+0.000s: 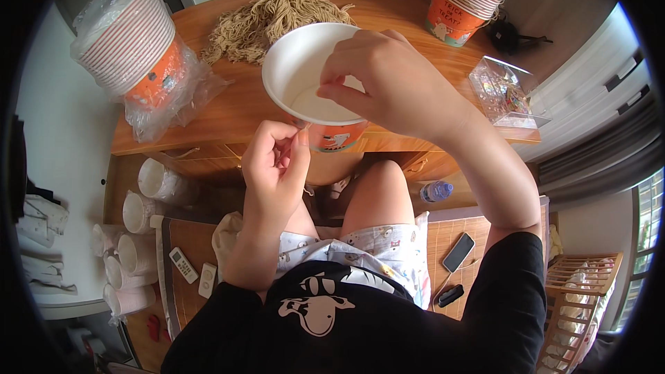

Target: Attaching thin strings to paper bowls to create handles.

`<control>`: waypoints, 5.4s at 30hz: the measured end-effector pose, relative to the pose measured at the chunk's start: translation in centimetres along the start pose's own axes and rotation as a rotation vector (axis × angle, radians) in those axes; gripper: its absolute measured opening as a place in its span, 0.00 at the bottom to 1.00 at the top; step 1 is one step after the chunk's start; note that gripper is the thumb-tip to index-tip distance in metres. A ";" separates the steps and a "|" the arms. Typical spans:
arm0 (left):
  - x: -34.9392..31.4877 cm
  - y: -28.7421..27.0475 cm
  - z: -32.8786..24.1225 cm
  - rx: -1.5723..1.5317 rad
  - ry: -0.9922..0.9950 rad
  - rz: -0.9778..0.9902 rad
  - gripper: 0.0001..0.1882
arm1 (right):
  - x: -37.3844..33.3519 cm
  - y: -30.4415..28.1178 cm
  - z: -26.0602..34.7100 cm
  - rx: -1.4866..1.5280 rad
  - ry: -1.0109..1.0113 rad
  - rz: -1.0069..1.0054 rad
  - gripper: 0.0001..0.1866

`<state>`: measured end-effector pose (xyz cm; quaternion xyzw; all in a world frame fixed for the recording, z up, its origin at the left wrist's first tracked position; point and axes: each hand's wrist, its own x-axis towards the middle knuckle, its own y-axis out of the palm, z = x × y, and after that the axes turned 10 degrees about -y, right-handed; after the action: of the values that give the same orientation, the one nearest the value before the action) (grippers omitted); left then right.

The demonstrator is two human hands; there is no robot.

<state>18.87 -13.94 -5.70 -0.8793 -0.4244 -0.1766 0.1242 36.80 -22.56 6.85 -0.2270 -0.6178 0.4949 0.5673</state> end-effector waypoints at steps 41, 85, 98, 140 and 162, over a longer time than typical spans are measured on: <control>0.3 0.5 0.2 0.304 0.254 -0.156 0.09 | -0.9 0.5 0.2 0.080 0.004 -0.012 0.06; -0.9 -1.0 -0.8 -0.115 0.057 0.042 0.04 | -1.5 0.7 2.3 -0.063 -0.269 -0.073 0.15; -1.0 -0.5 -0.2 0.056 0.270 -0.089 0.07 | -1.6 1.9 3.4 -0.186 -0.284 -0.029 0.12; -0.2 0.1 0.1 -0.371 -0.150 0.181 0.13 | -0.9 0.6 3.0 0.021 0.040 -0.127 0.06; 0.7 -0.6 -0.1 -0.337 -0.229 0.292 0.11 | -7.0 16.6 9.5 1.139 0.412 -1.049 0.13</control>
<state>18.78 -13.09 -5.23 -0.9539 -0.2688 -0.1245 -0.0488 25.10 -25.05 -9.66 0.3306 -0.1794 0.3513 0.8574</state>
